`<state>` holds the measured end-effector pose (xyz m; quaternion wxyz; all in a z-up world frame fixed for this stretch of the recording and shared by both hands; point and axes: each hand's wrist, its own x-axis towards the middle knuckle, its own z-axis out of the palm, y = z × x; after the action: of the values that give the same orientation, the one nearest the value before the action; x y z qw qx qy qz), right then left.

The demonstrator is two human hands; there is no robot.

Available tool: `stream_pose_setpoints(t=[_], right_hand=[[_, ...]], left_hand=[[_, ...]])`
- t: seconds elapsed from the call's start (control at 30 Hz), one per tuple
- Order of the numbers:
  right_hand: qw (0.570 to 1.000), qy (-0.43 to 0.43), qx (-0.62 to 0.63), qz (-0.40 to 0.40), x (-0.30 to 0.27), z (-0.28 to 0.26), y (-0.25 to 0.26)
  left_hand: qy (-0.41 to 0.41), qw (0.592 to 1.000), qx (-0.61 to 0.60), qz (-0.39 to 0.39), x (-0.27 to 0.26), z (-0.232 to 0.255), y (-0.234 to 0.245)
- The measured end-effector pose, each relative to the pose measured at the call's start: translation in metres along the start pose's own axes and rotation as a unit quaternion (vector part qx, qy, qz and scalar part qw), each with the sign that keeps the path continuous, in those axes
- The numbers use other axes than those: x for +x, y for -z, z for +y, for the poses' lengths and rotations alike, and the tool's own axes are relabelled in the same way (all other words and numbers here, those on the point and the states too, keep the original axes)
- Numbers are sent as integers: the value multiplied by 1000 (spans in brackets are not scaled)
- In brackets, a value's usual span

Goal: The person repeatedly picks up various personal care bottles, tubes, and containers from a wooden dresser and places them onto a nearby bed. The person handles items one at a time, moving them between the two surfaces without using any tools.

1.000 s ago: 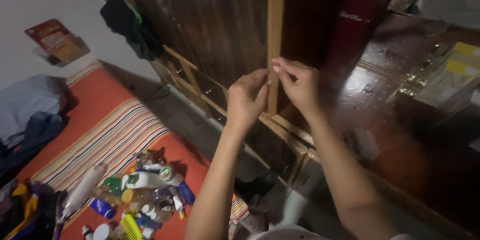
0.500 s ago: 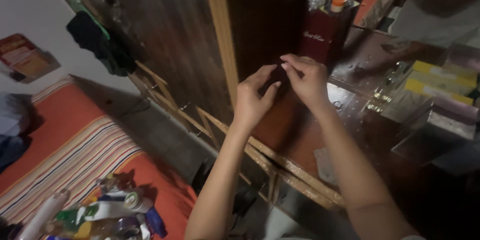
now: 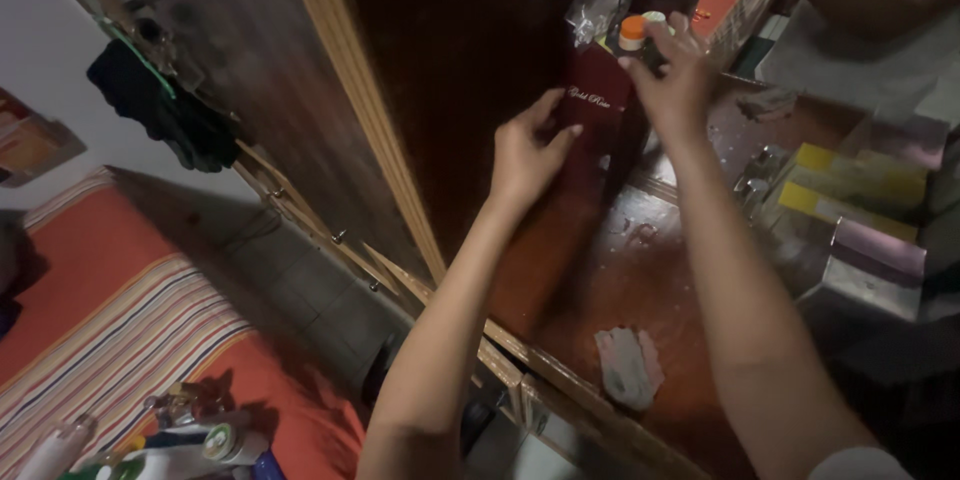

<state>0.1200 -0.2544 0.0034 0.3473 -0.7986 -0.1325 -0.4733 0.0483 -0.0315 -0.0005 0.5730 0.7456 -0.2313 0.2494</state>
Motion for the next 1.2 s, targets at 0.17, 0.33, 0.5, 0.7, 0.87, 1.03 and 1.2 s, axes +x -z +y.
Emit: stream_pose_setpoints(t=[0.17,0.33,0.5,0.7,0.87,1.03,1.2], right_hand=[[995,-20,-71,-64,28,54,-11],[993,24,-79,-83,43,73,-23],[987,-15,-70,-144,53,67,-22],[987,-22,-76,-141,48,71,-18],[991,20,-29,-129,44,65,-12],[989,10,-14,-144,31,41,-5],[993,9,36,-116,15,6,10]], left_hand=[[52,998,-19,-11,26,-34,-32],[160,966,-201,-12,53,-86,-73],[278,872,-402,-27,70,-105,-103],[300,816,-495,1,95,-125,-131],[297,786,-542,4,100,-137,-140],[276,783,-557,-18,97,-135,-142],[274,783,-557,-29,80,-119,-125]])
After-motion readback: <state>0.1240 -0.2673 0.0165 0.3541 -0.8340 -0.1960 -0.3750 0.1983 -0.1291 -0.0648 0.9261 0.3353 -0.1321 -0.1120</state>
